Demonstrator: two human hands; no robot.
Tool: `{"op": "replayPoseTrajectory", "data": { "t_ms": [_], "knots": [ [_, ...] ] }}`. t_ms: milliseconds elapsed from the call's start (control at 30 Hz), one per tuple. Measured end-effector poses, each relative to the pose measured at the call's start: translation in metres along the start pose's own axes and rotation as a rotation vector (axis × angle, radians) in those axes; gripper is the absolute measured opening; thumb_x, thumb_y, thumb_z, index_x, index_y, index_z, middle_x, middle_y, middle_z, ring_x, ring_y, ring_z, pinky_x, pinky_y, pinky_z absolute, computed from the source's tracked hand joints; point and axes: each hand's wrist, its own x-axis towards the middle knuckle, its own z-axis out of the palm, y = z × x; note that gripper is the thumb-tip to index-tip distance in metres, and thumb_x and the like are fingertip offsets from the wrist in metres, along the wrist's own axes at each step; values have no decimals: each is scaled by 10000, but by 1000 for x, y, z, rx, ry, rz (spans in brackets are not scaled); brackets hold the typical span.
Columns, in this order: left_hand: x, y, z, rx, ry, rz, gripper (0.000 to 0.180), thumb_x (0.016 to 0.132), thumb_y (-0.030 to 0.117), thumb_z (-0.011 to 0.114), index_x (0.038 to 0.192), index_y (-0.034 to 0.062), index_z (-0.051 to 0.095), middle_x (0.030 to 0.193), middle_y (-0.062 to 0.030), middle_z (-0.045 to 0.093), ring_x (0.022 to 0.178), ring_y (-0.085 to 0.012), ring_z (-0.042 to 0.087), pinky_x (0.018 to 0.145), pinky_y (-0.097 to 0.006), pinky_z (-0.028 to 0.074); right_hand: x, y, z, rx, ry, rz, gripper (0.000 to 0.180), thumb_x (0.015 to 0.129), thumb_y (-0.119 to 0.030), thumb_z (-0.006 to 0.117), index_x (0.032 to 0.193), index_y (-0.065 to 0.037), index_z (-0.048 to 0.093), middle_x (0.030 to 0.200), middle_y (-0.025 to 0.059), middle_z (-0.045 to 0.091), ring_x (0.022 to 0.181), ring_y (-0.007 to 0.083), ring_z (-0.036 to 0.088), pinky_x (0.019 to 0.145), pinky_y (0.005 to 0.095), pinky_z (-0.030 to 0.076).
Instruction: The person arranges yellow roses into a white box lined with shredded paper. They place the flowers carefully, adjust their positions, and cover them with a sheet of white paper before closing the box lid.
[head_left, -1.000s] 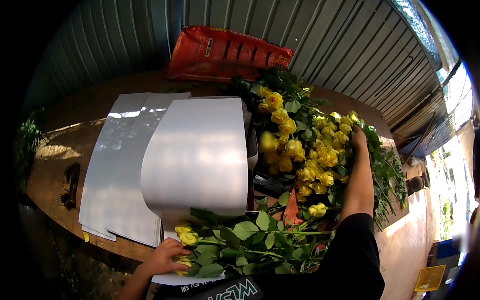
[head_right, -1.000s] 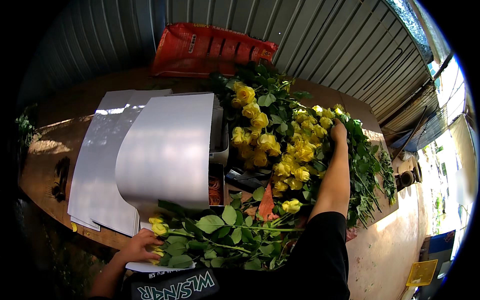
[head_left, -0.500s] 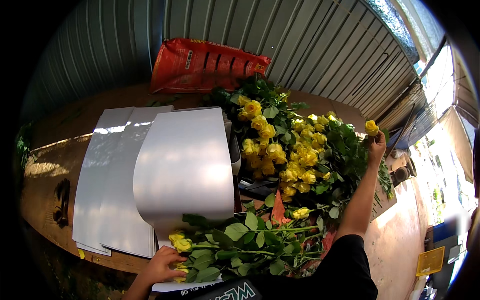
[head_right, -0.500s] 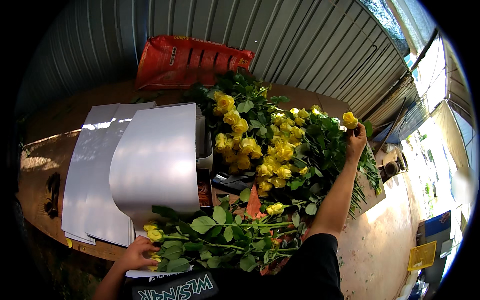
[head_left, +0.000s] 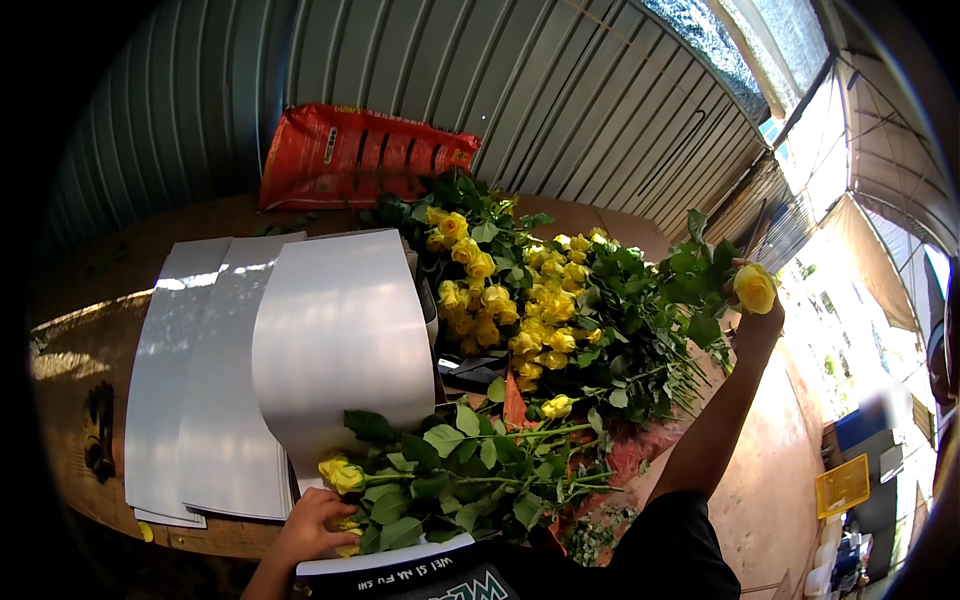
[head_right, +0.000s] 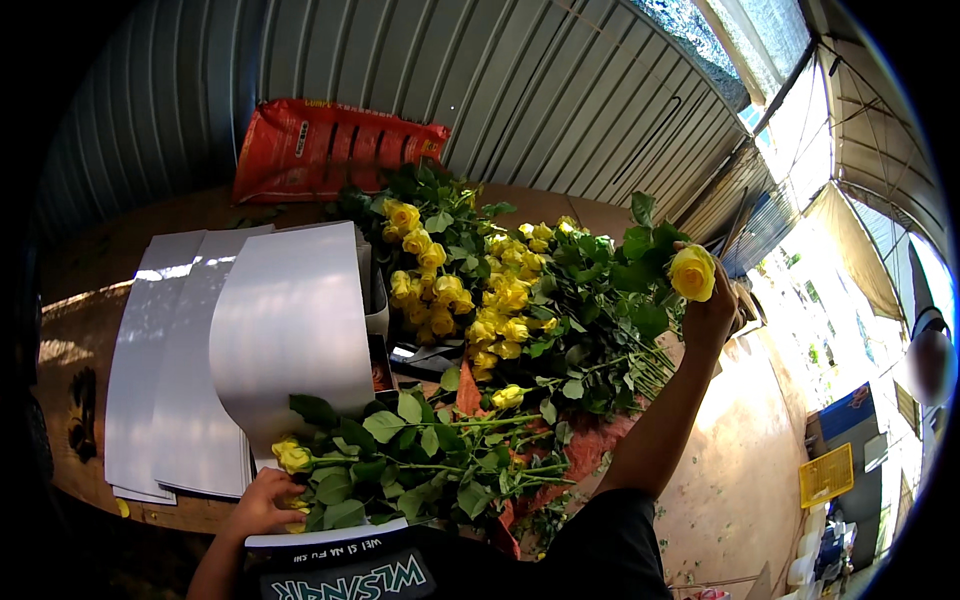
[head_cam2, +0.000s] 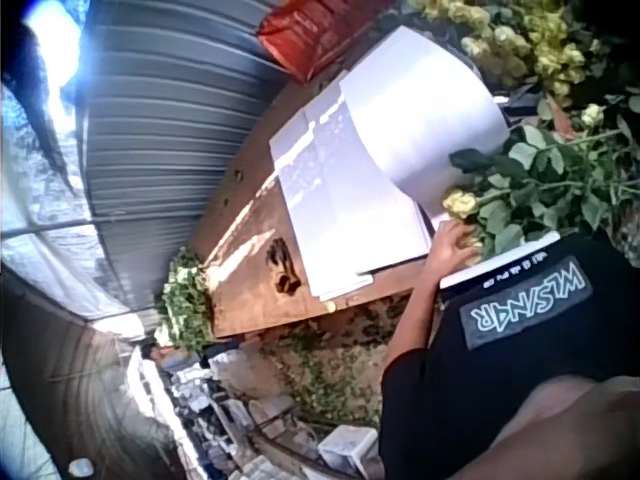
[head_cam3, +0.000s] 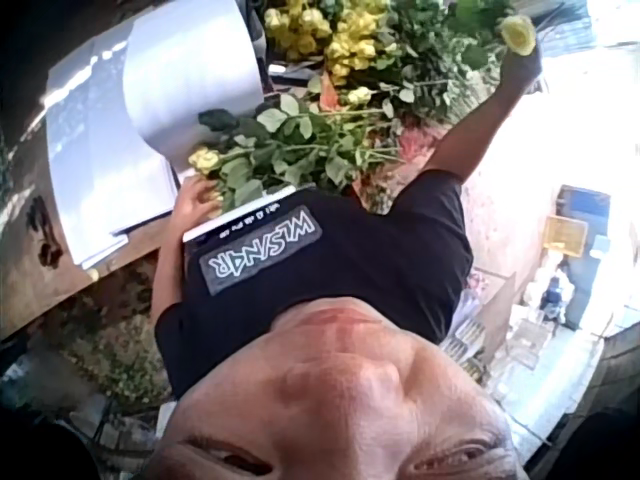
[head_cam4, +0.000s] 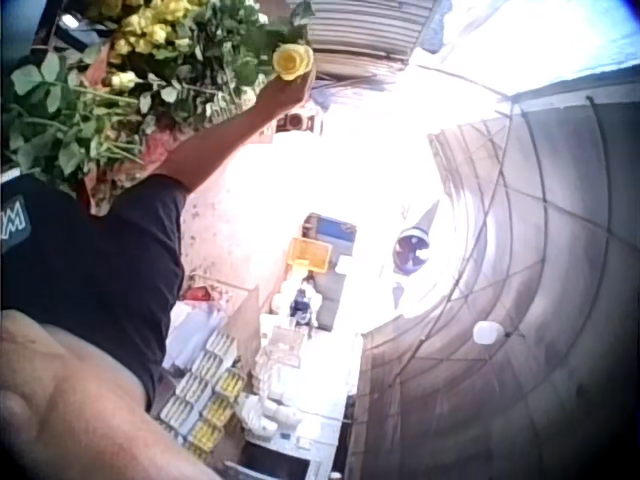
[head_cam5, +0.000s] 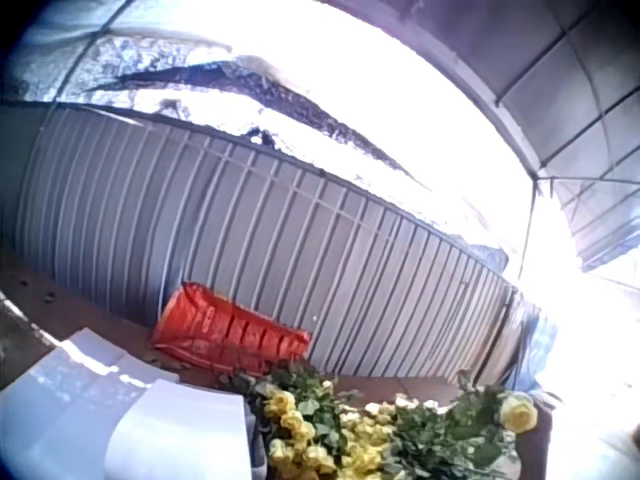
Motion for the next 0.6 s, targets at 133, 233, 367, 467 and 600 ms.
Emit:
{"op": "replayPoseTrajectory", "data": {
  "t_ms": [133, 233, 367, 467, 600],
  "knots": [
    [-2, -2, 0, -16, 10, 14, 505, 564, 342, 755, 961, 54, 637, 942, -101, 528, 939, -258, 458, 836, -340, 380, -1, -41, 0, 89, 10, -78, 227, 763, 31, 484, 962, 14, 592, 924, 74, 625, 867, 169, 590, 776, 279, 448],
    [-1, 1, -3, 3, -23, 5, 496, 585, 349, 739, 970, 55, 634, 932, -91, 522, 926, -248, 458, 827, -333, 380, -4, -61, 0, 15, -6, -163, 192, 737, -8, 537, 915, 11, 606, 929, 90, 619, 877, 207, 591, 783, 290, 448],
    [0, -1, -2, 1, -11, 31, 486, 597, 360, 729, 974, 67, 635, 894, -74, 510, 899, -235, 459, 806, -326, 381, -7, -89, 3, -33, -36, -294, 217, 668, -31, 604, 882, 6, 611, 928, 98, 614, 889, 238, 586, 782, 302, 450],
    [-1, -4, 0, 3, 9, 54, 485, 597, 378, 729, 966, 76, 640, 886, -71, 507, 895, -234, 460, 794, -324, 384, -7, -103, 8, -15, -75, -393, 175, 723, 33, 509, 880, 19, 585, 902, 85, 588, 853, 180, 565, 775, 281, 427],
    [-2, -6, 2, -11, 34, 60, 490, 595, 403, 728, 959, 86, 645, 890, -70, 510, 885, -234, 463, 786, -322, 384, -4, -115, 18, 55, -125, -371, 152, 729, 27, 508, 865, 25, 577, 882, 89, 589, 844, 182, 567, 781, 290, 429]
  ]
}}
